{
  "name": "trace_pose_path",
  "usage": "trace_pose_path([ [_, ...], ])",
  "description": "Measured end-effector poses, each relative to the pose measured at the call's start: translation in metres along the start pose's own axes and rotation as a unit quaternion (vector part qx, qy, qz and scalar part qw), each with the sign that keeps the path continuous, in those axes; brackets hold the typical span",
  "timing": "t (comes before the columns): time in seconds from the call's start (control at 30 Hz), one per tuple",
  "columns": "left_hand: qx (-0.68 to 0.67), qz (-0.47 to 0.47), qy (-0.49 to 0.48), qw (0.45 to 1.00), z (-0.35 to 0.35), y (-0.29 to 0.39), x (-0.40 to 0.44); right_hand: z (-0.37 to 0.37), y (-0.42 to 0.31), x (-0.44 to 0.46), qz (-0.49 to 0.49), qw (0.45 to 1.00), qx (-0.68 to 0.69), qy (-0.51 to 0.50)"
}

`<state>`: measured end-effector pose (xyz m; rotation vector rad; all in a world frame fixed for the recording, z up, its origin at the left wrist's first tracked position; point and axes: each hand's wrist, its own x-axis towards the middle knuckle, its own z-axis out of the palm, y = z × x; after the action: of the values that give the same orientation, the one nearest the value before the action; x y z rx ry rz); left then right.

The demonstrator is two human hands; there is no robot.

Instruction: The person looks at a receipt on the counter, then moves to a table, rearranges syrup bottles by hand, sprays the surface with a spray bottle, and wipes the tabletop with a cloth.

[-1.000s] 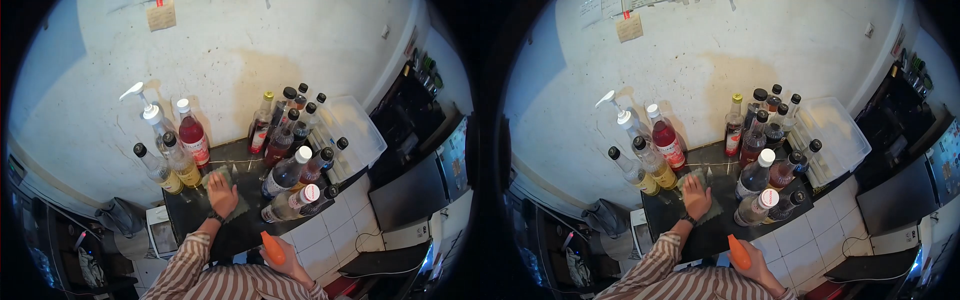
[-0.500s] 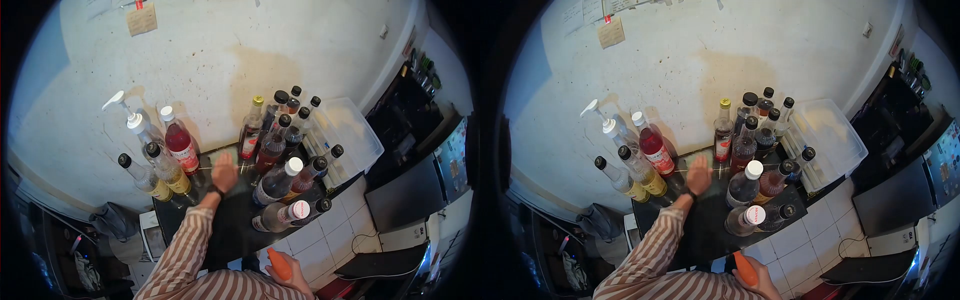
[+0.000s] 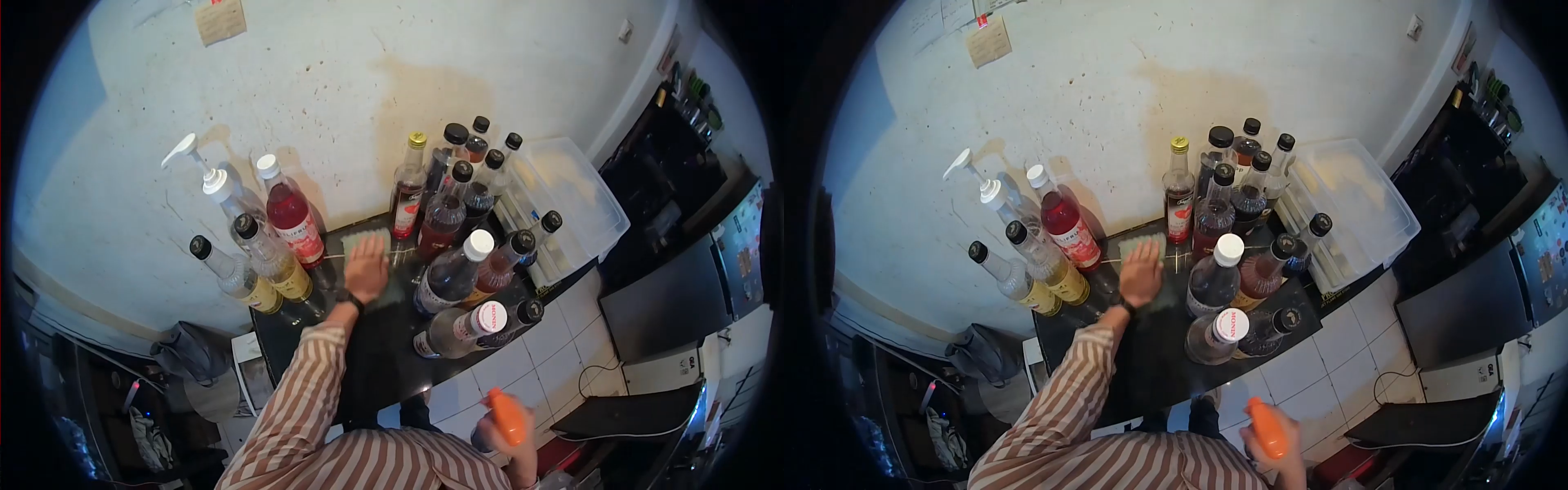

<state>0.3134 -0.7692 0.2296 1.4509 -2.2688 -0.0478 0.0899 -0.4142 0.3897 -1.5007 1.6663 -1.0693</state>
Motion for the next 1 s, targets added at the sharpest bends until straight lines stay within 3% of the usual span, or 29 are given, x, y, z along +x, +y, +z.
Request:
trace_pose_path([
  [0.1,-0.037,0.026,-0.038,0.998,-0.032,0.038,-0.074,-0.023,0.020,0.000,-0.054,0.993,0.053,0.086],
  [0.17,-0.040,0.031,-0.065,0.997,-0.057,0.065,-0.121,-0.036,0.008,0.011,-0.049,0.972,0.164,0.159],
  [0.37,-0.079,0.011,-0.110,0.991,-0.099,0.087,-0.211,-0.063,0.015,0.093,-0.107,0.919,0.071,0.372],
  [0.47,-0.064,-0.013,-0.115,0.991,-0.106,0.074,-0.225,-0.057,0.034,0.151,-0.178,0.906,0.059,0.380],
  [0.67,-0.063,-0.080,-0.119,0.988,-0.117,0.071,-0.220,-0.039,0.069,0.197,-0.150,0.930,0.080,0.325],
  [0.77,-0.216,-0.068,-0.007,0.974,-0.150,0.099,-0.176,-0.038,0.083,0.201,-0.153,0.936,0.079,0.306],
  [0.87,-0.362,0.017,0.025,0.932,-0.199,0.133,-0.117,-0.038,0.076,0.195,-0.153,0.943,0.127,0.267],
  [1.0,-0.444,0.057,-0.019,0.894,-0.213,0.168,-0.072,-0.052,0.057,0.170,-0.137,0.968,0.092,0.187],
])
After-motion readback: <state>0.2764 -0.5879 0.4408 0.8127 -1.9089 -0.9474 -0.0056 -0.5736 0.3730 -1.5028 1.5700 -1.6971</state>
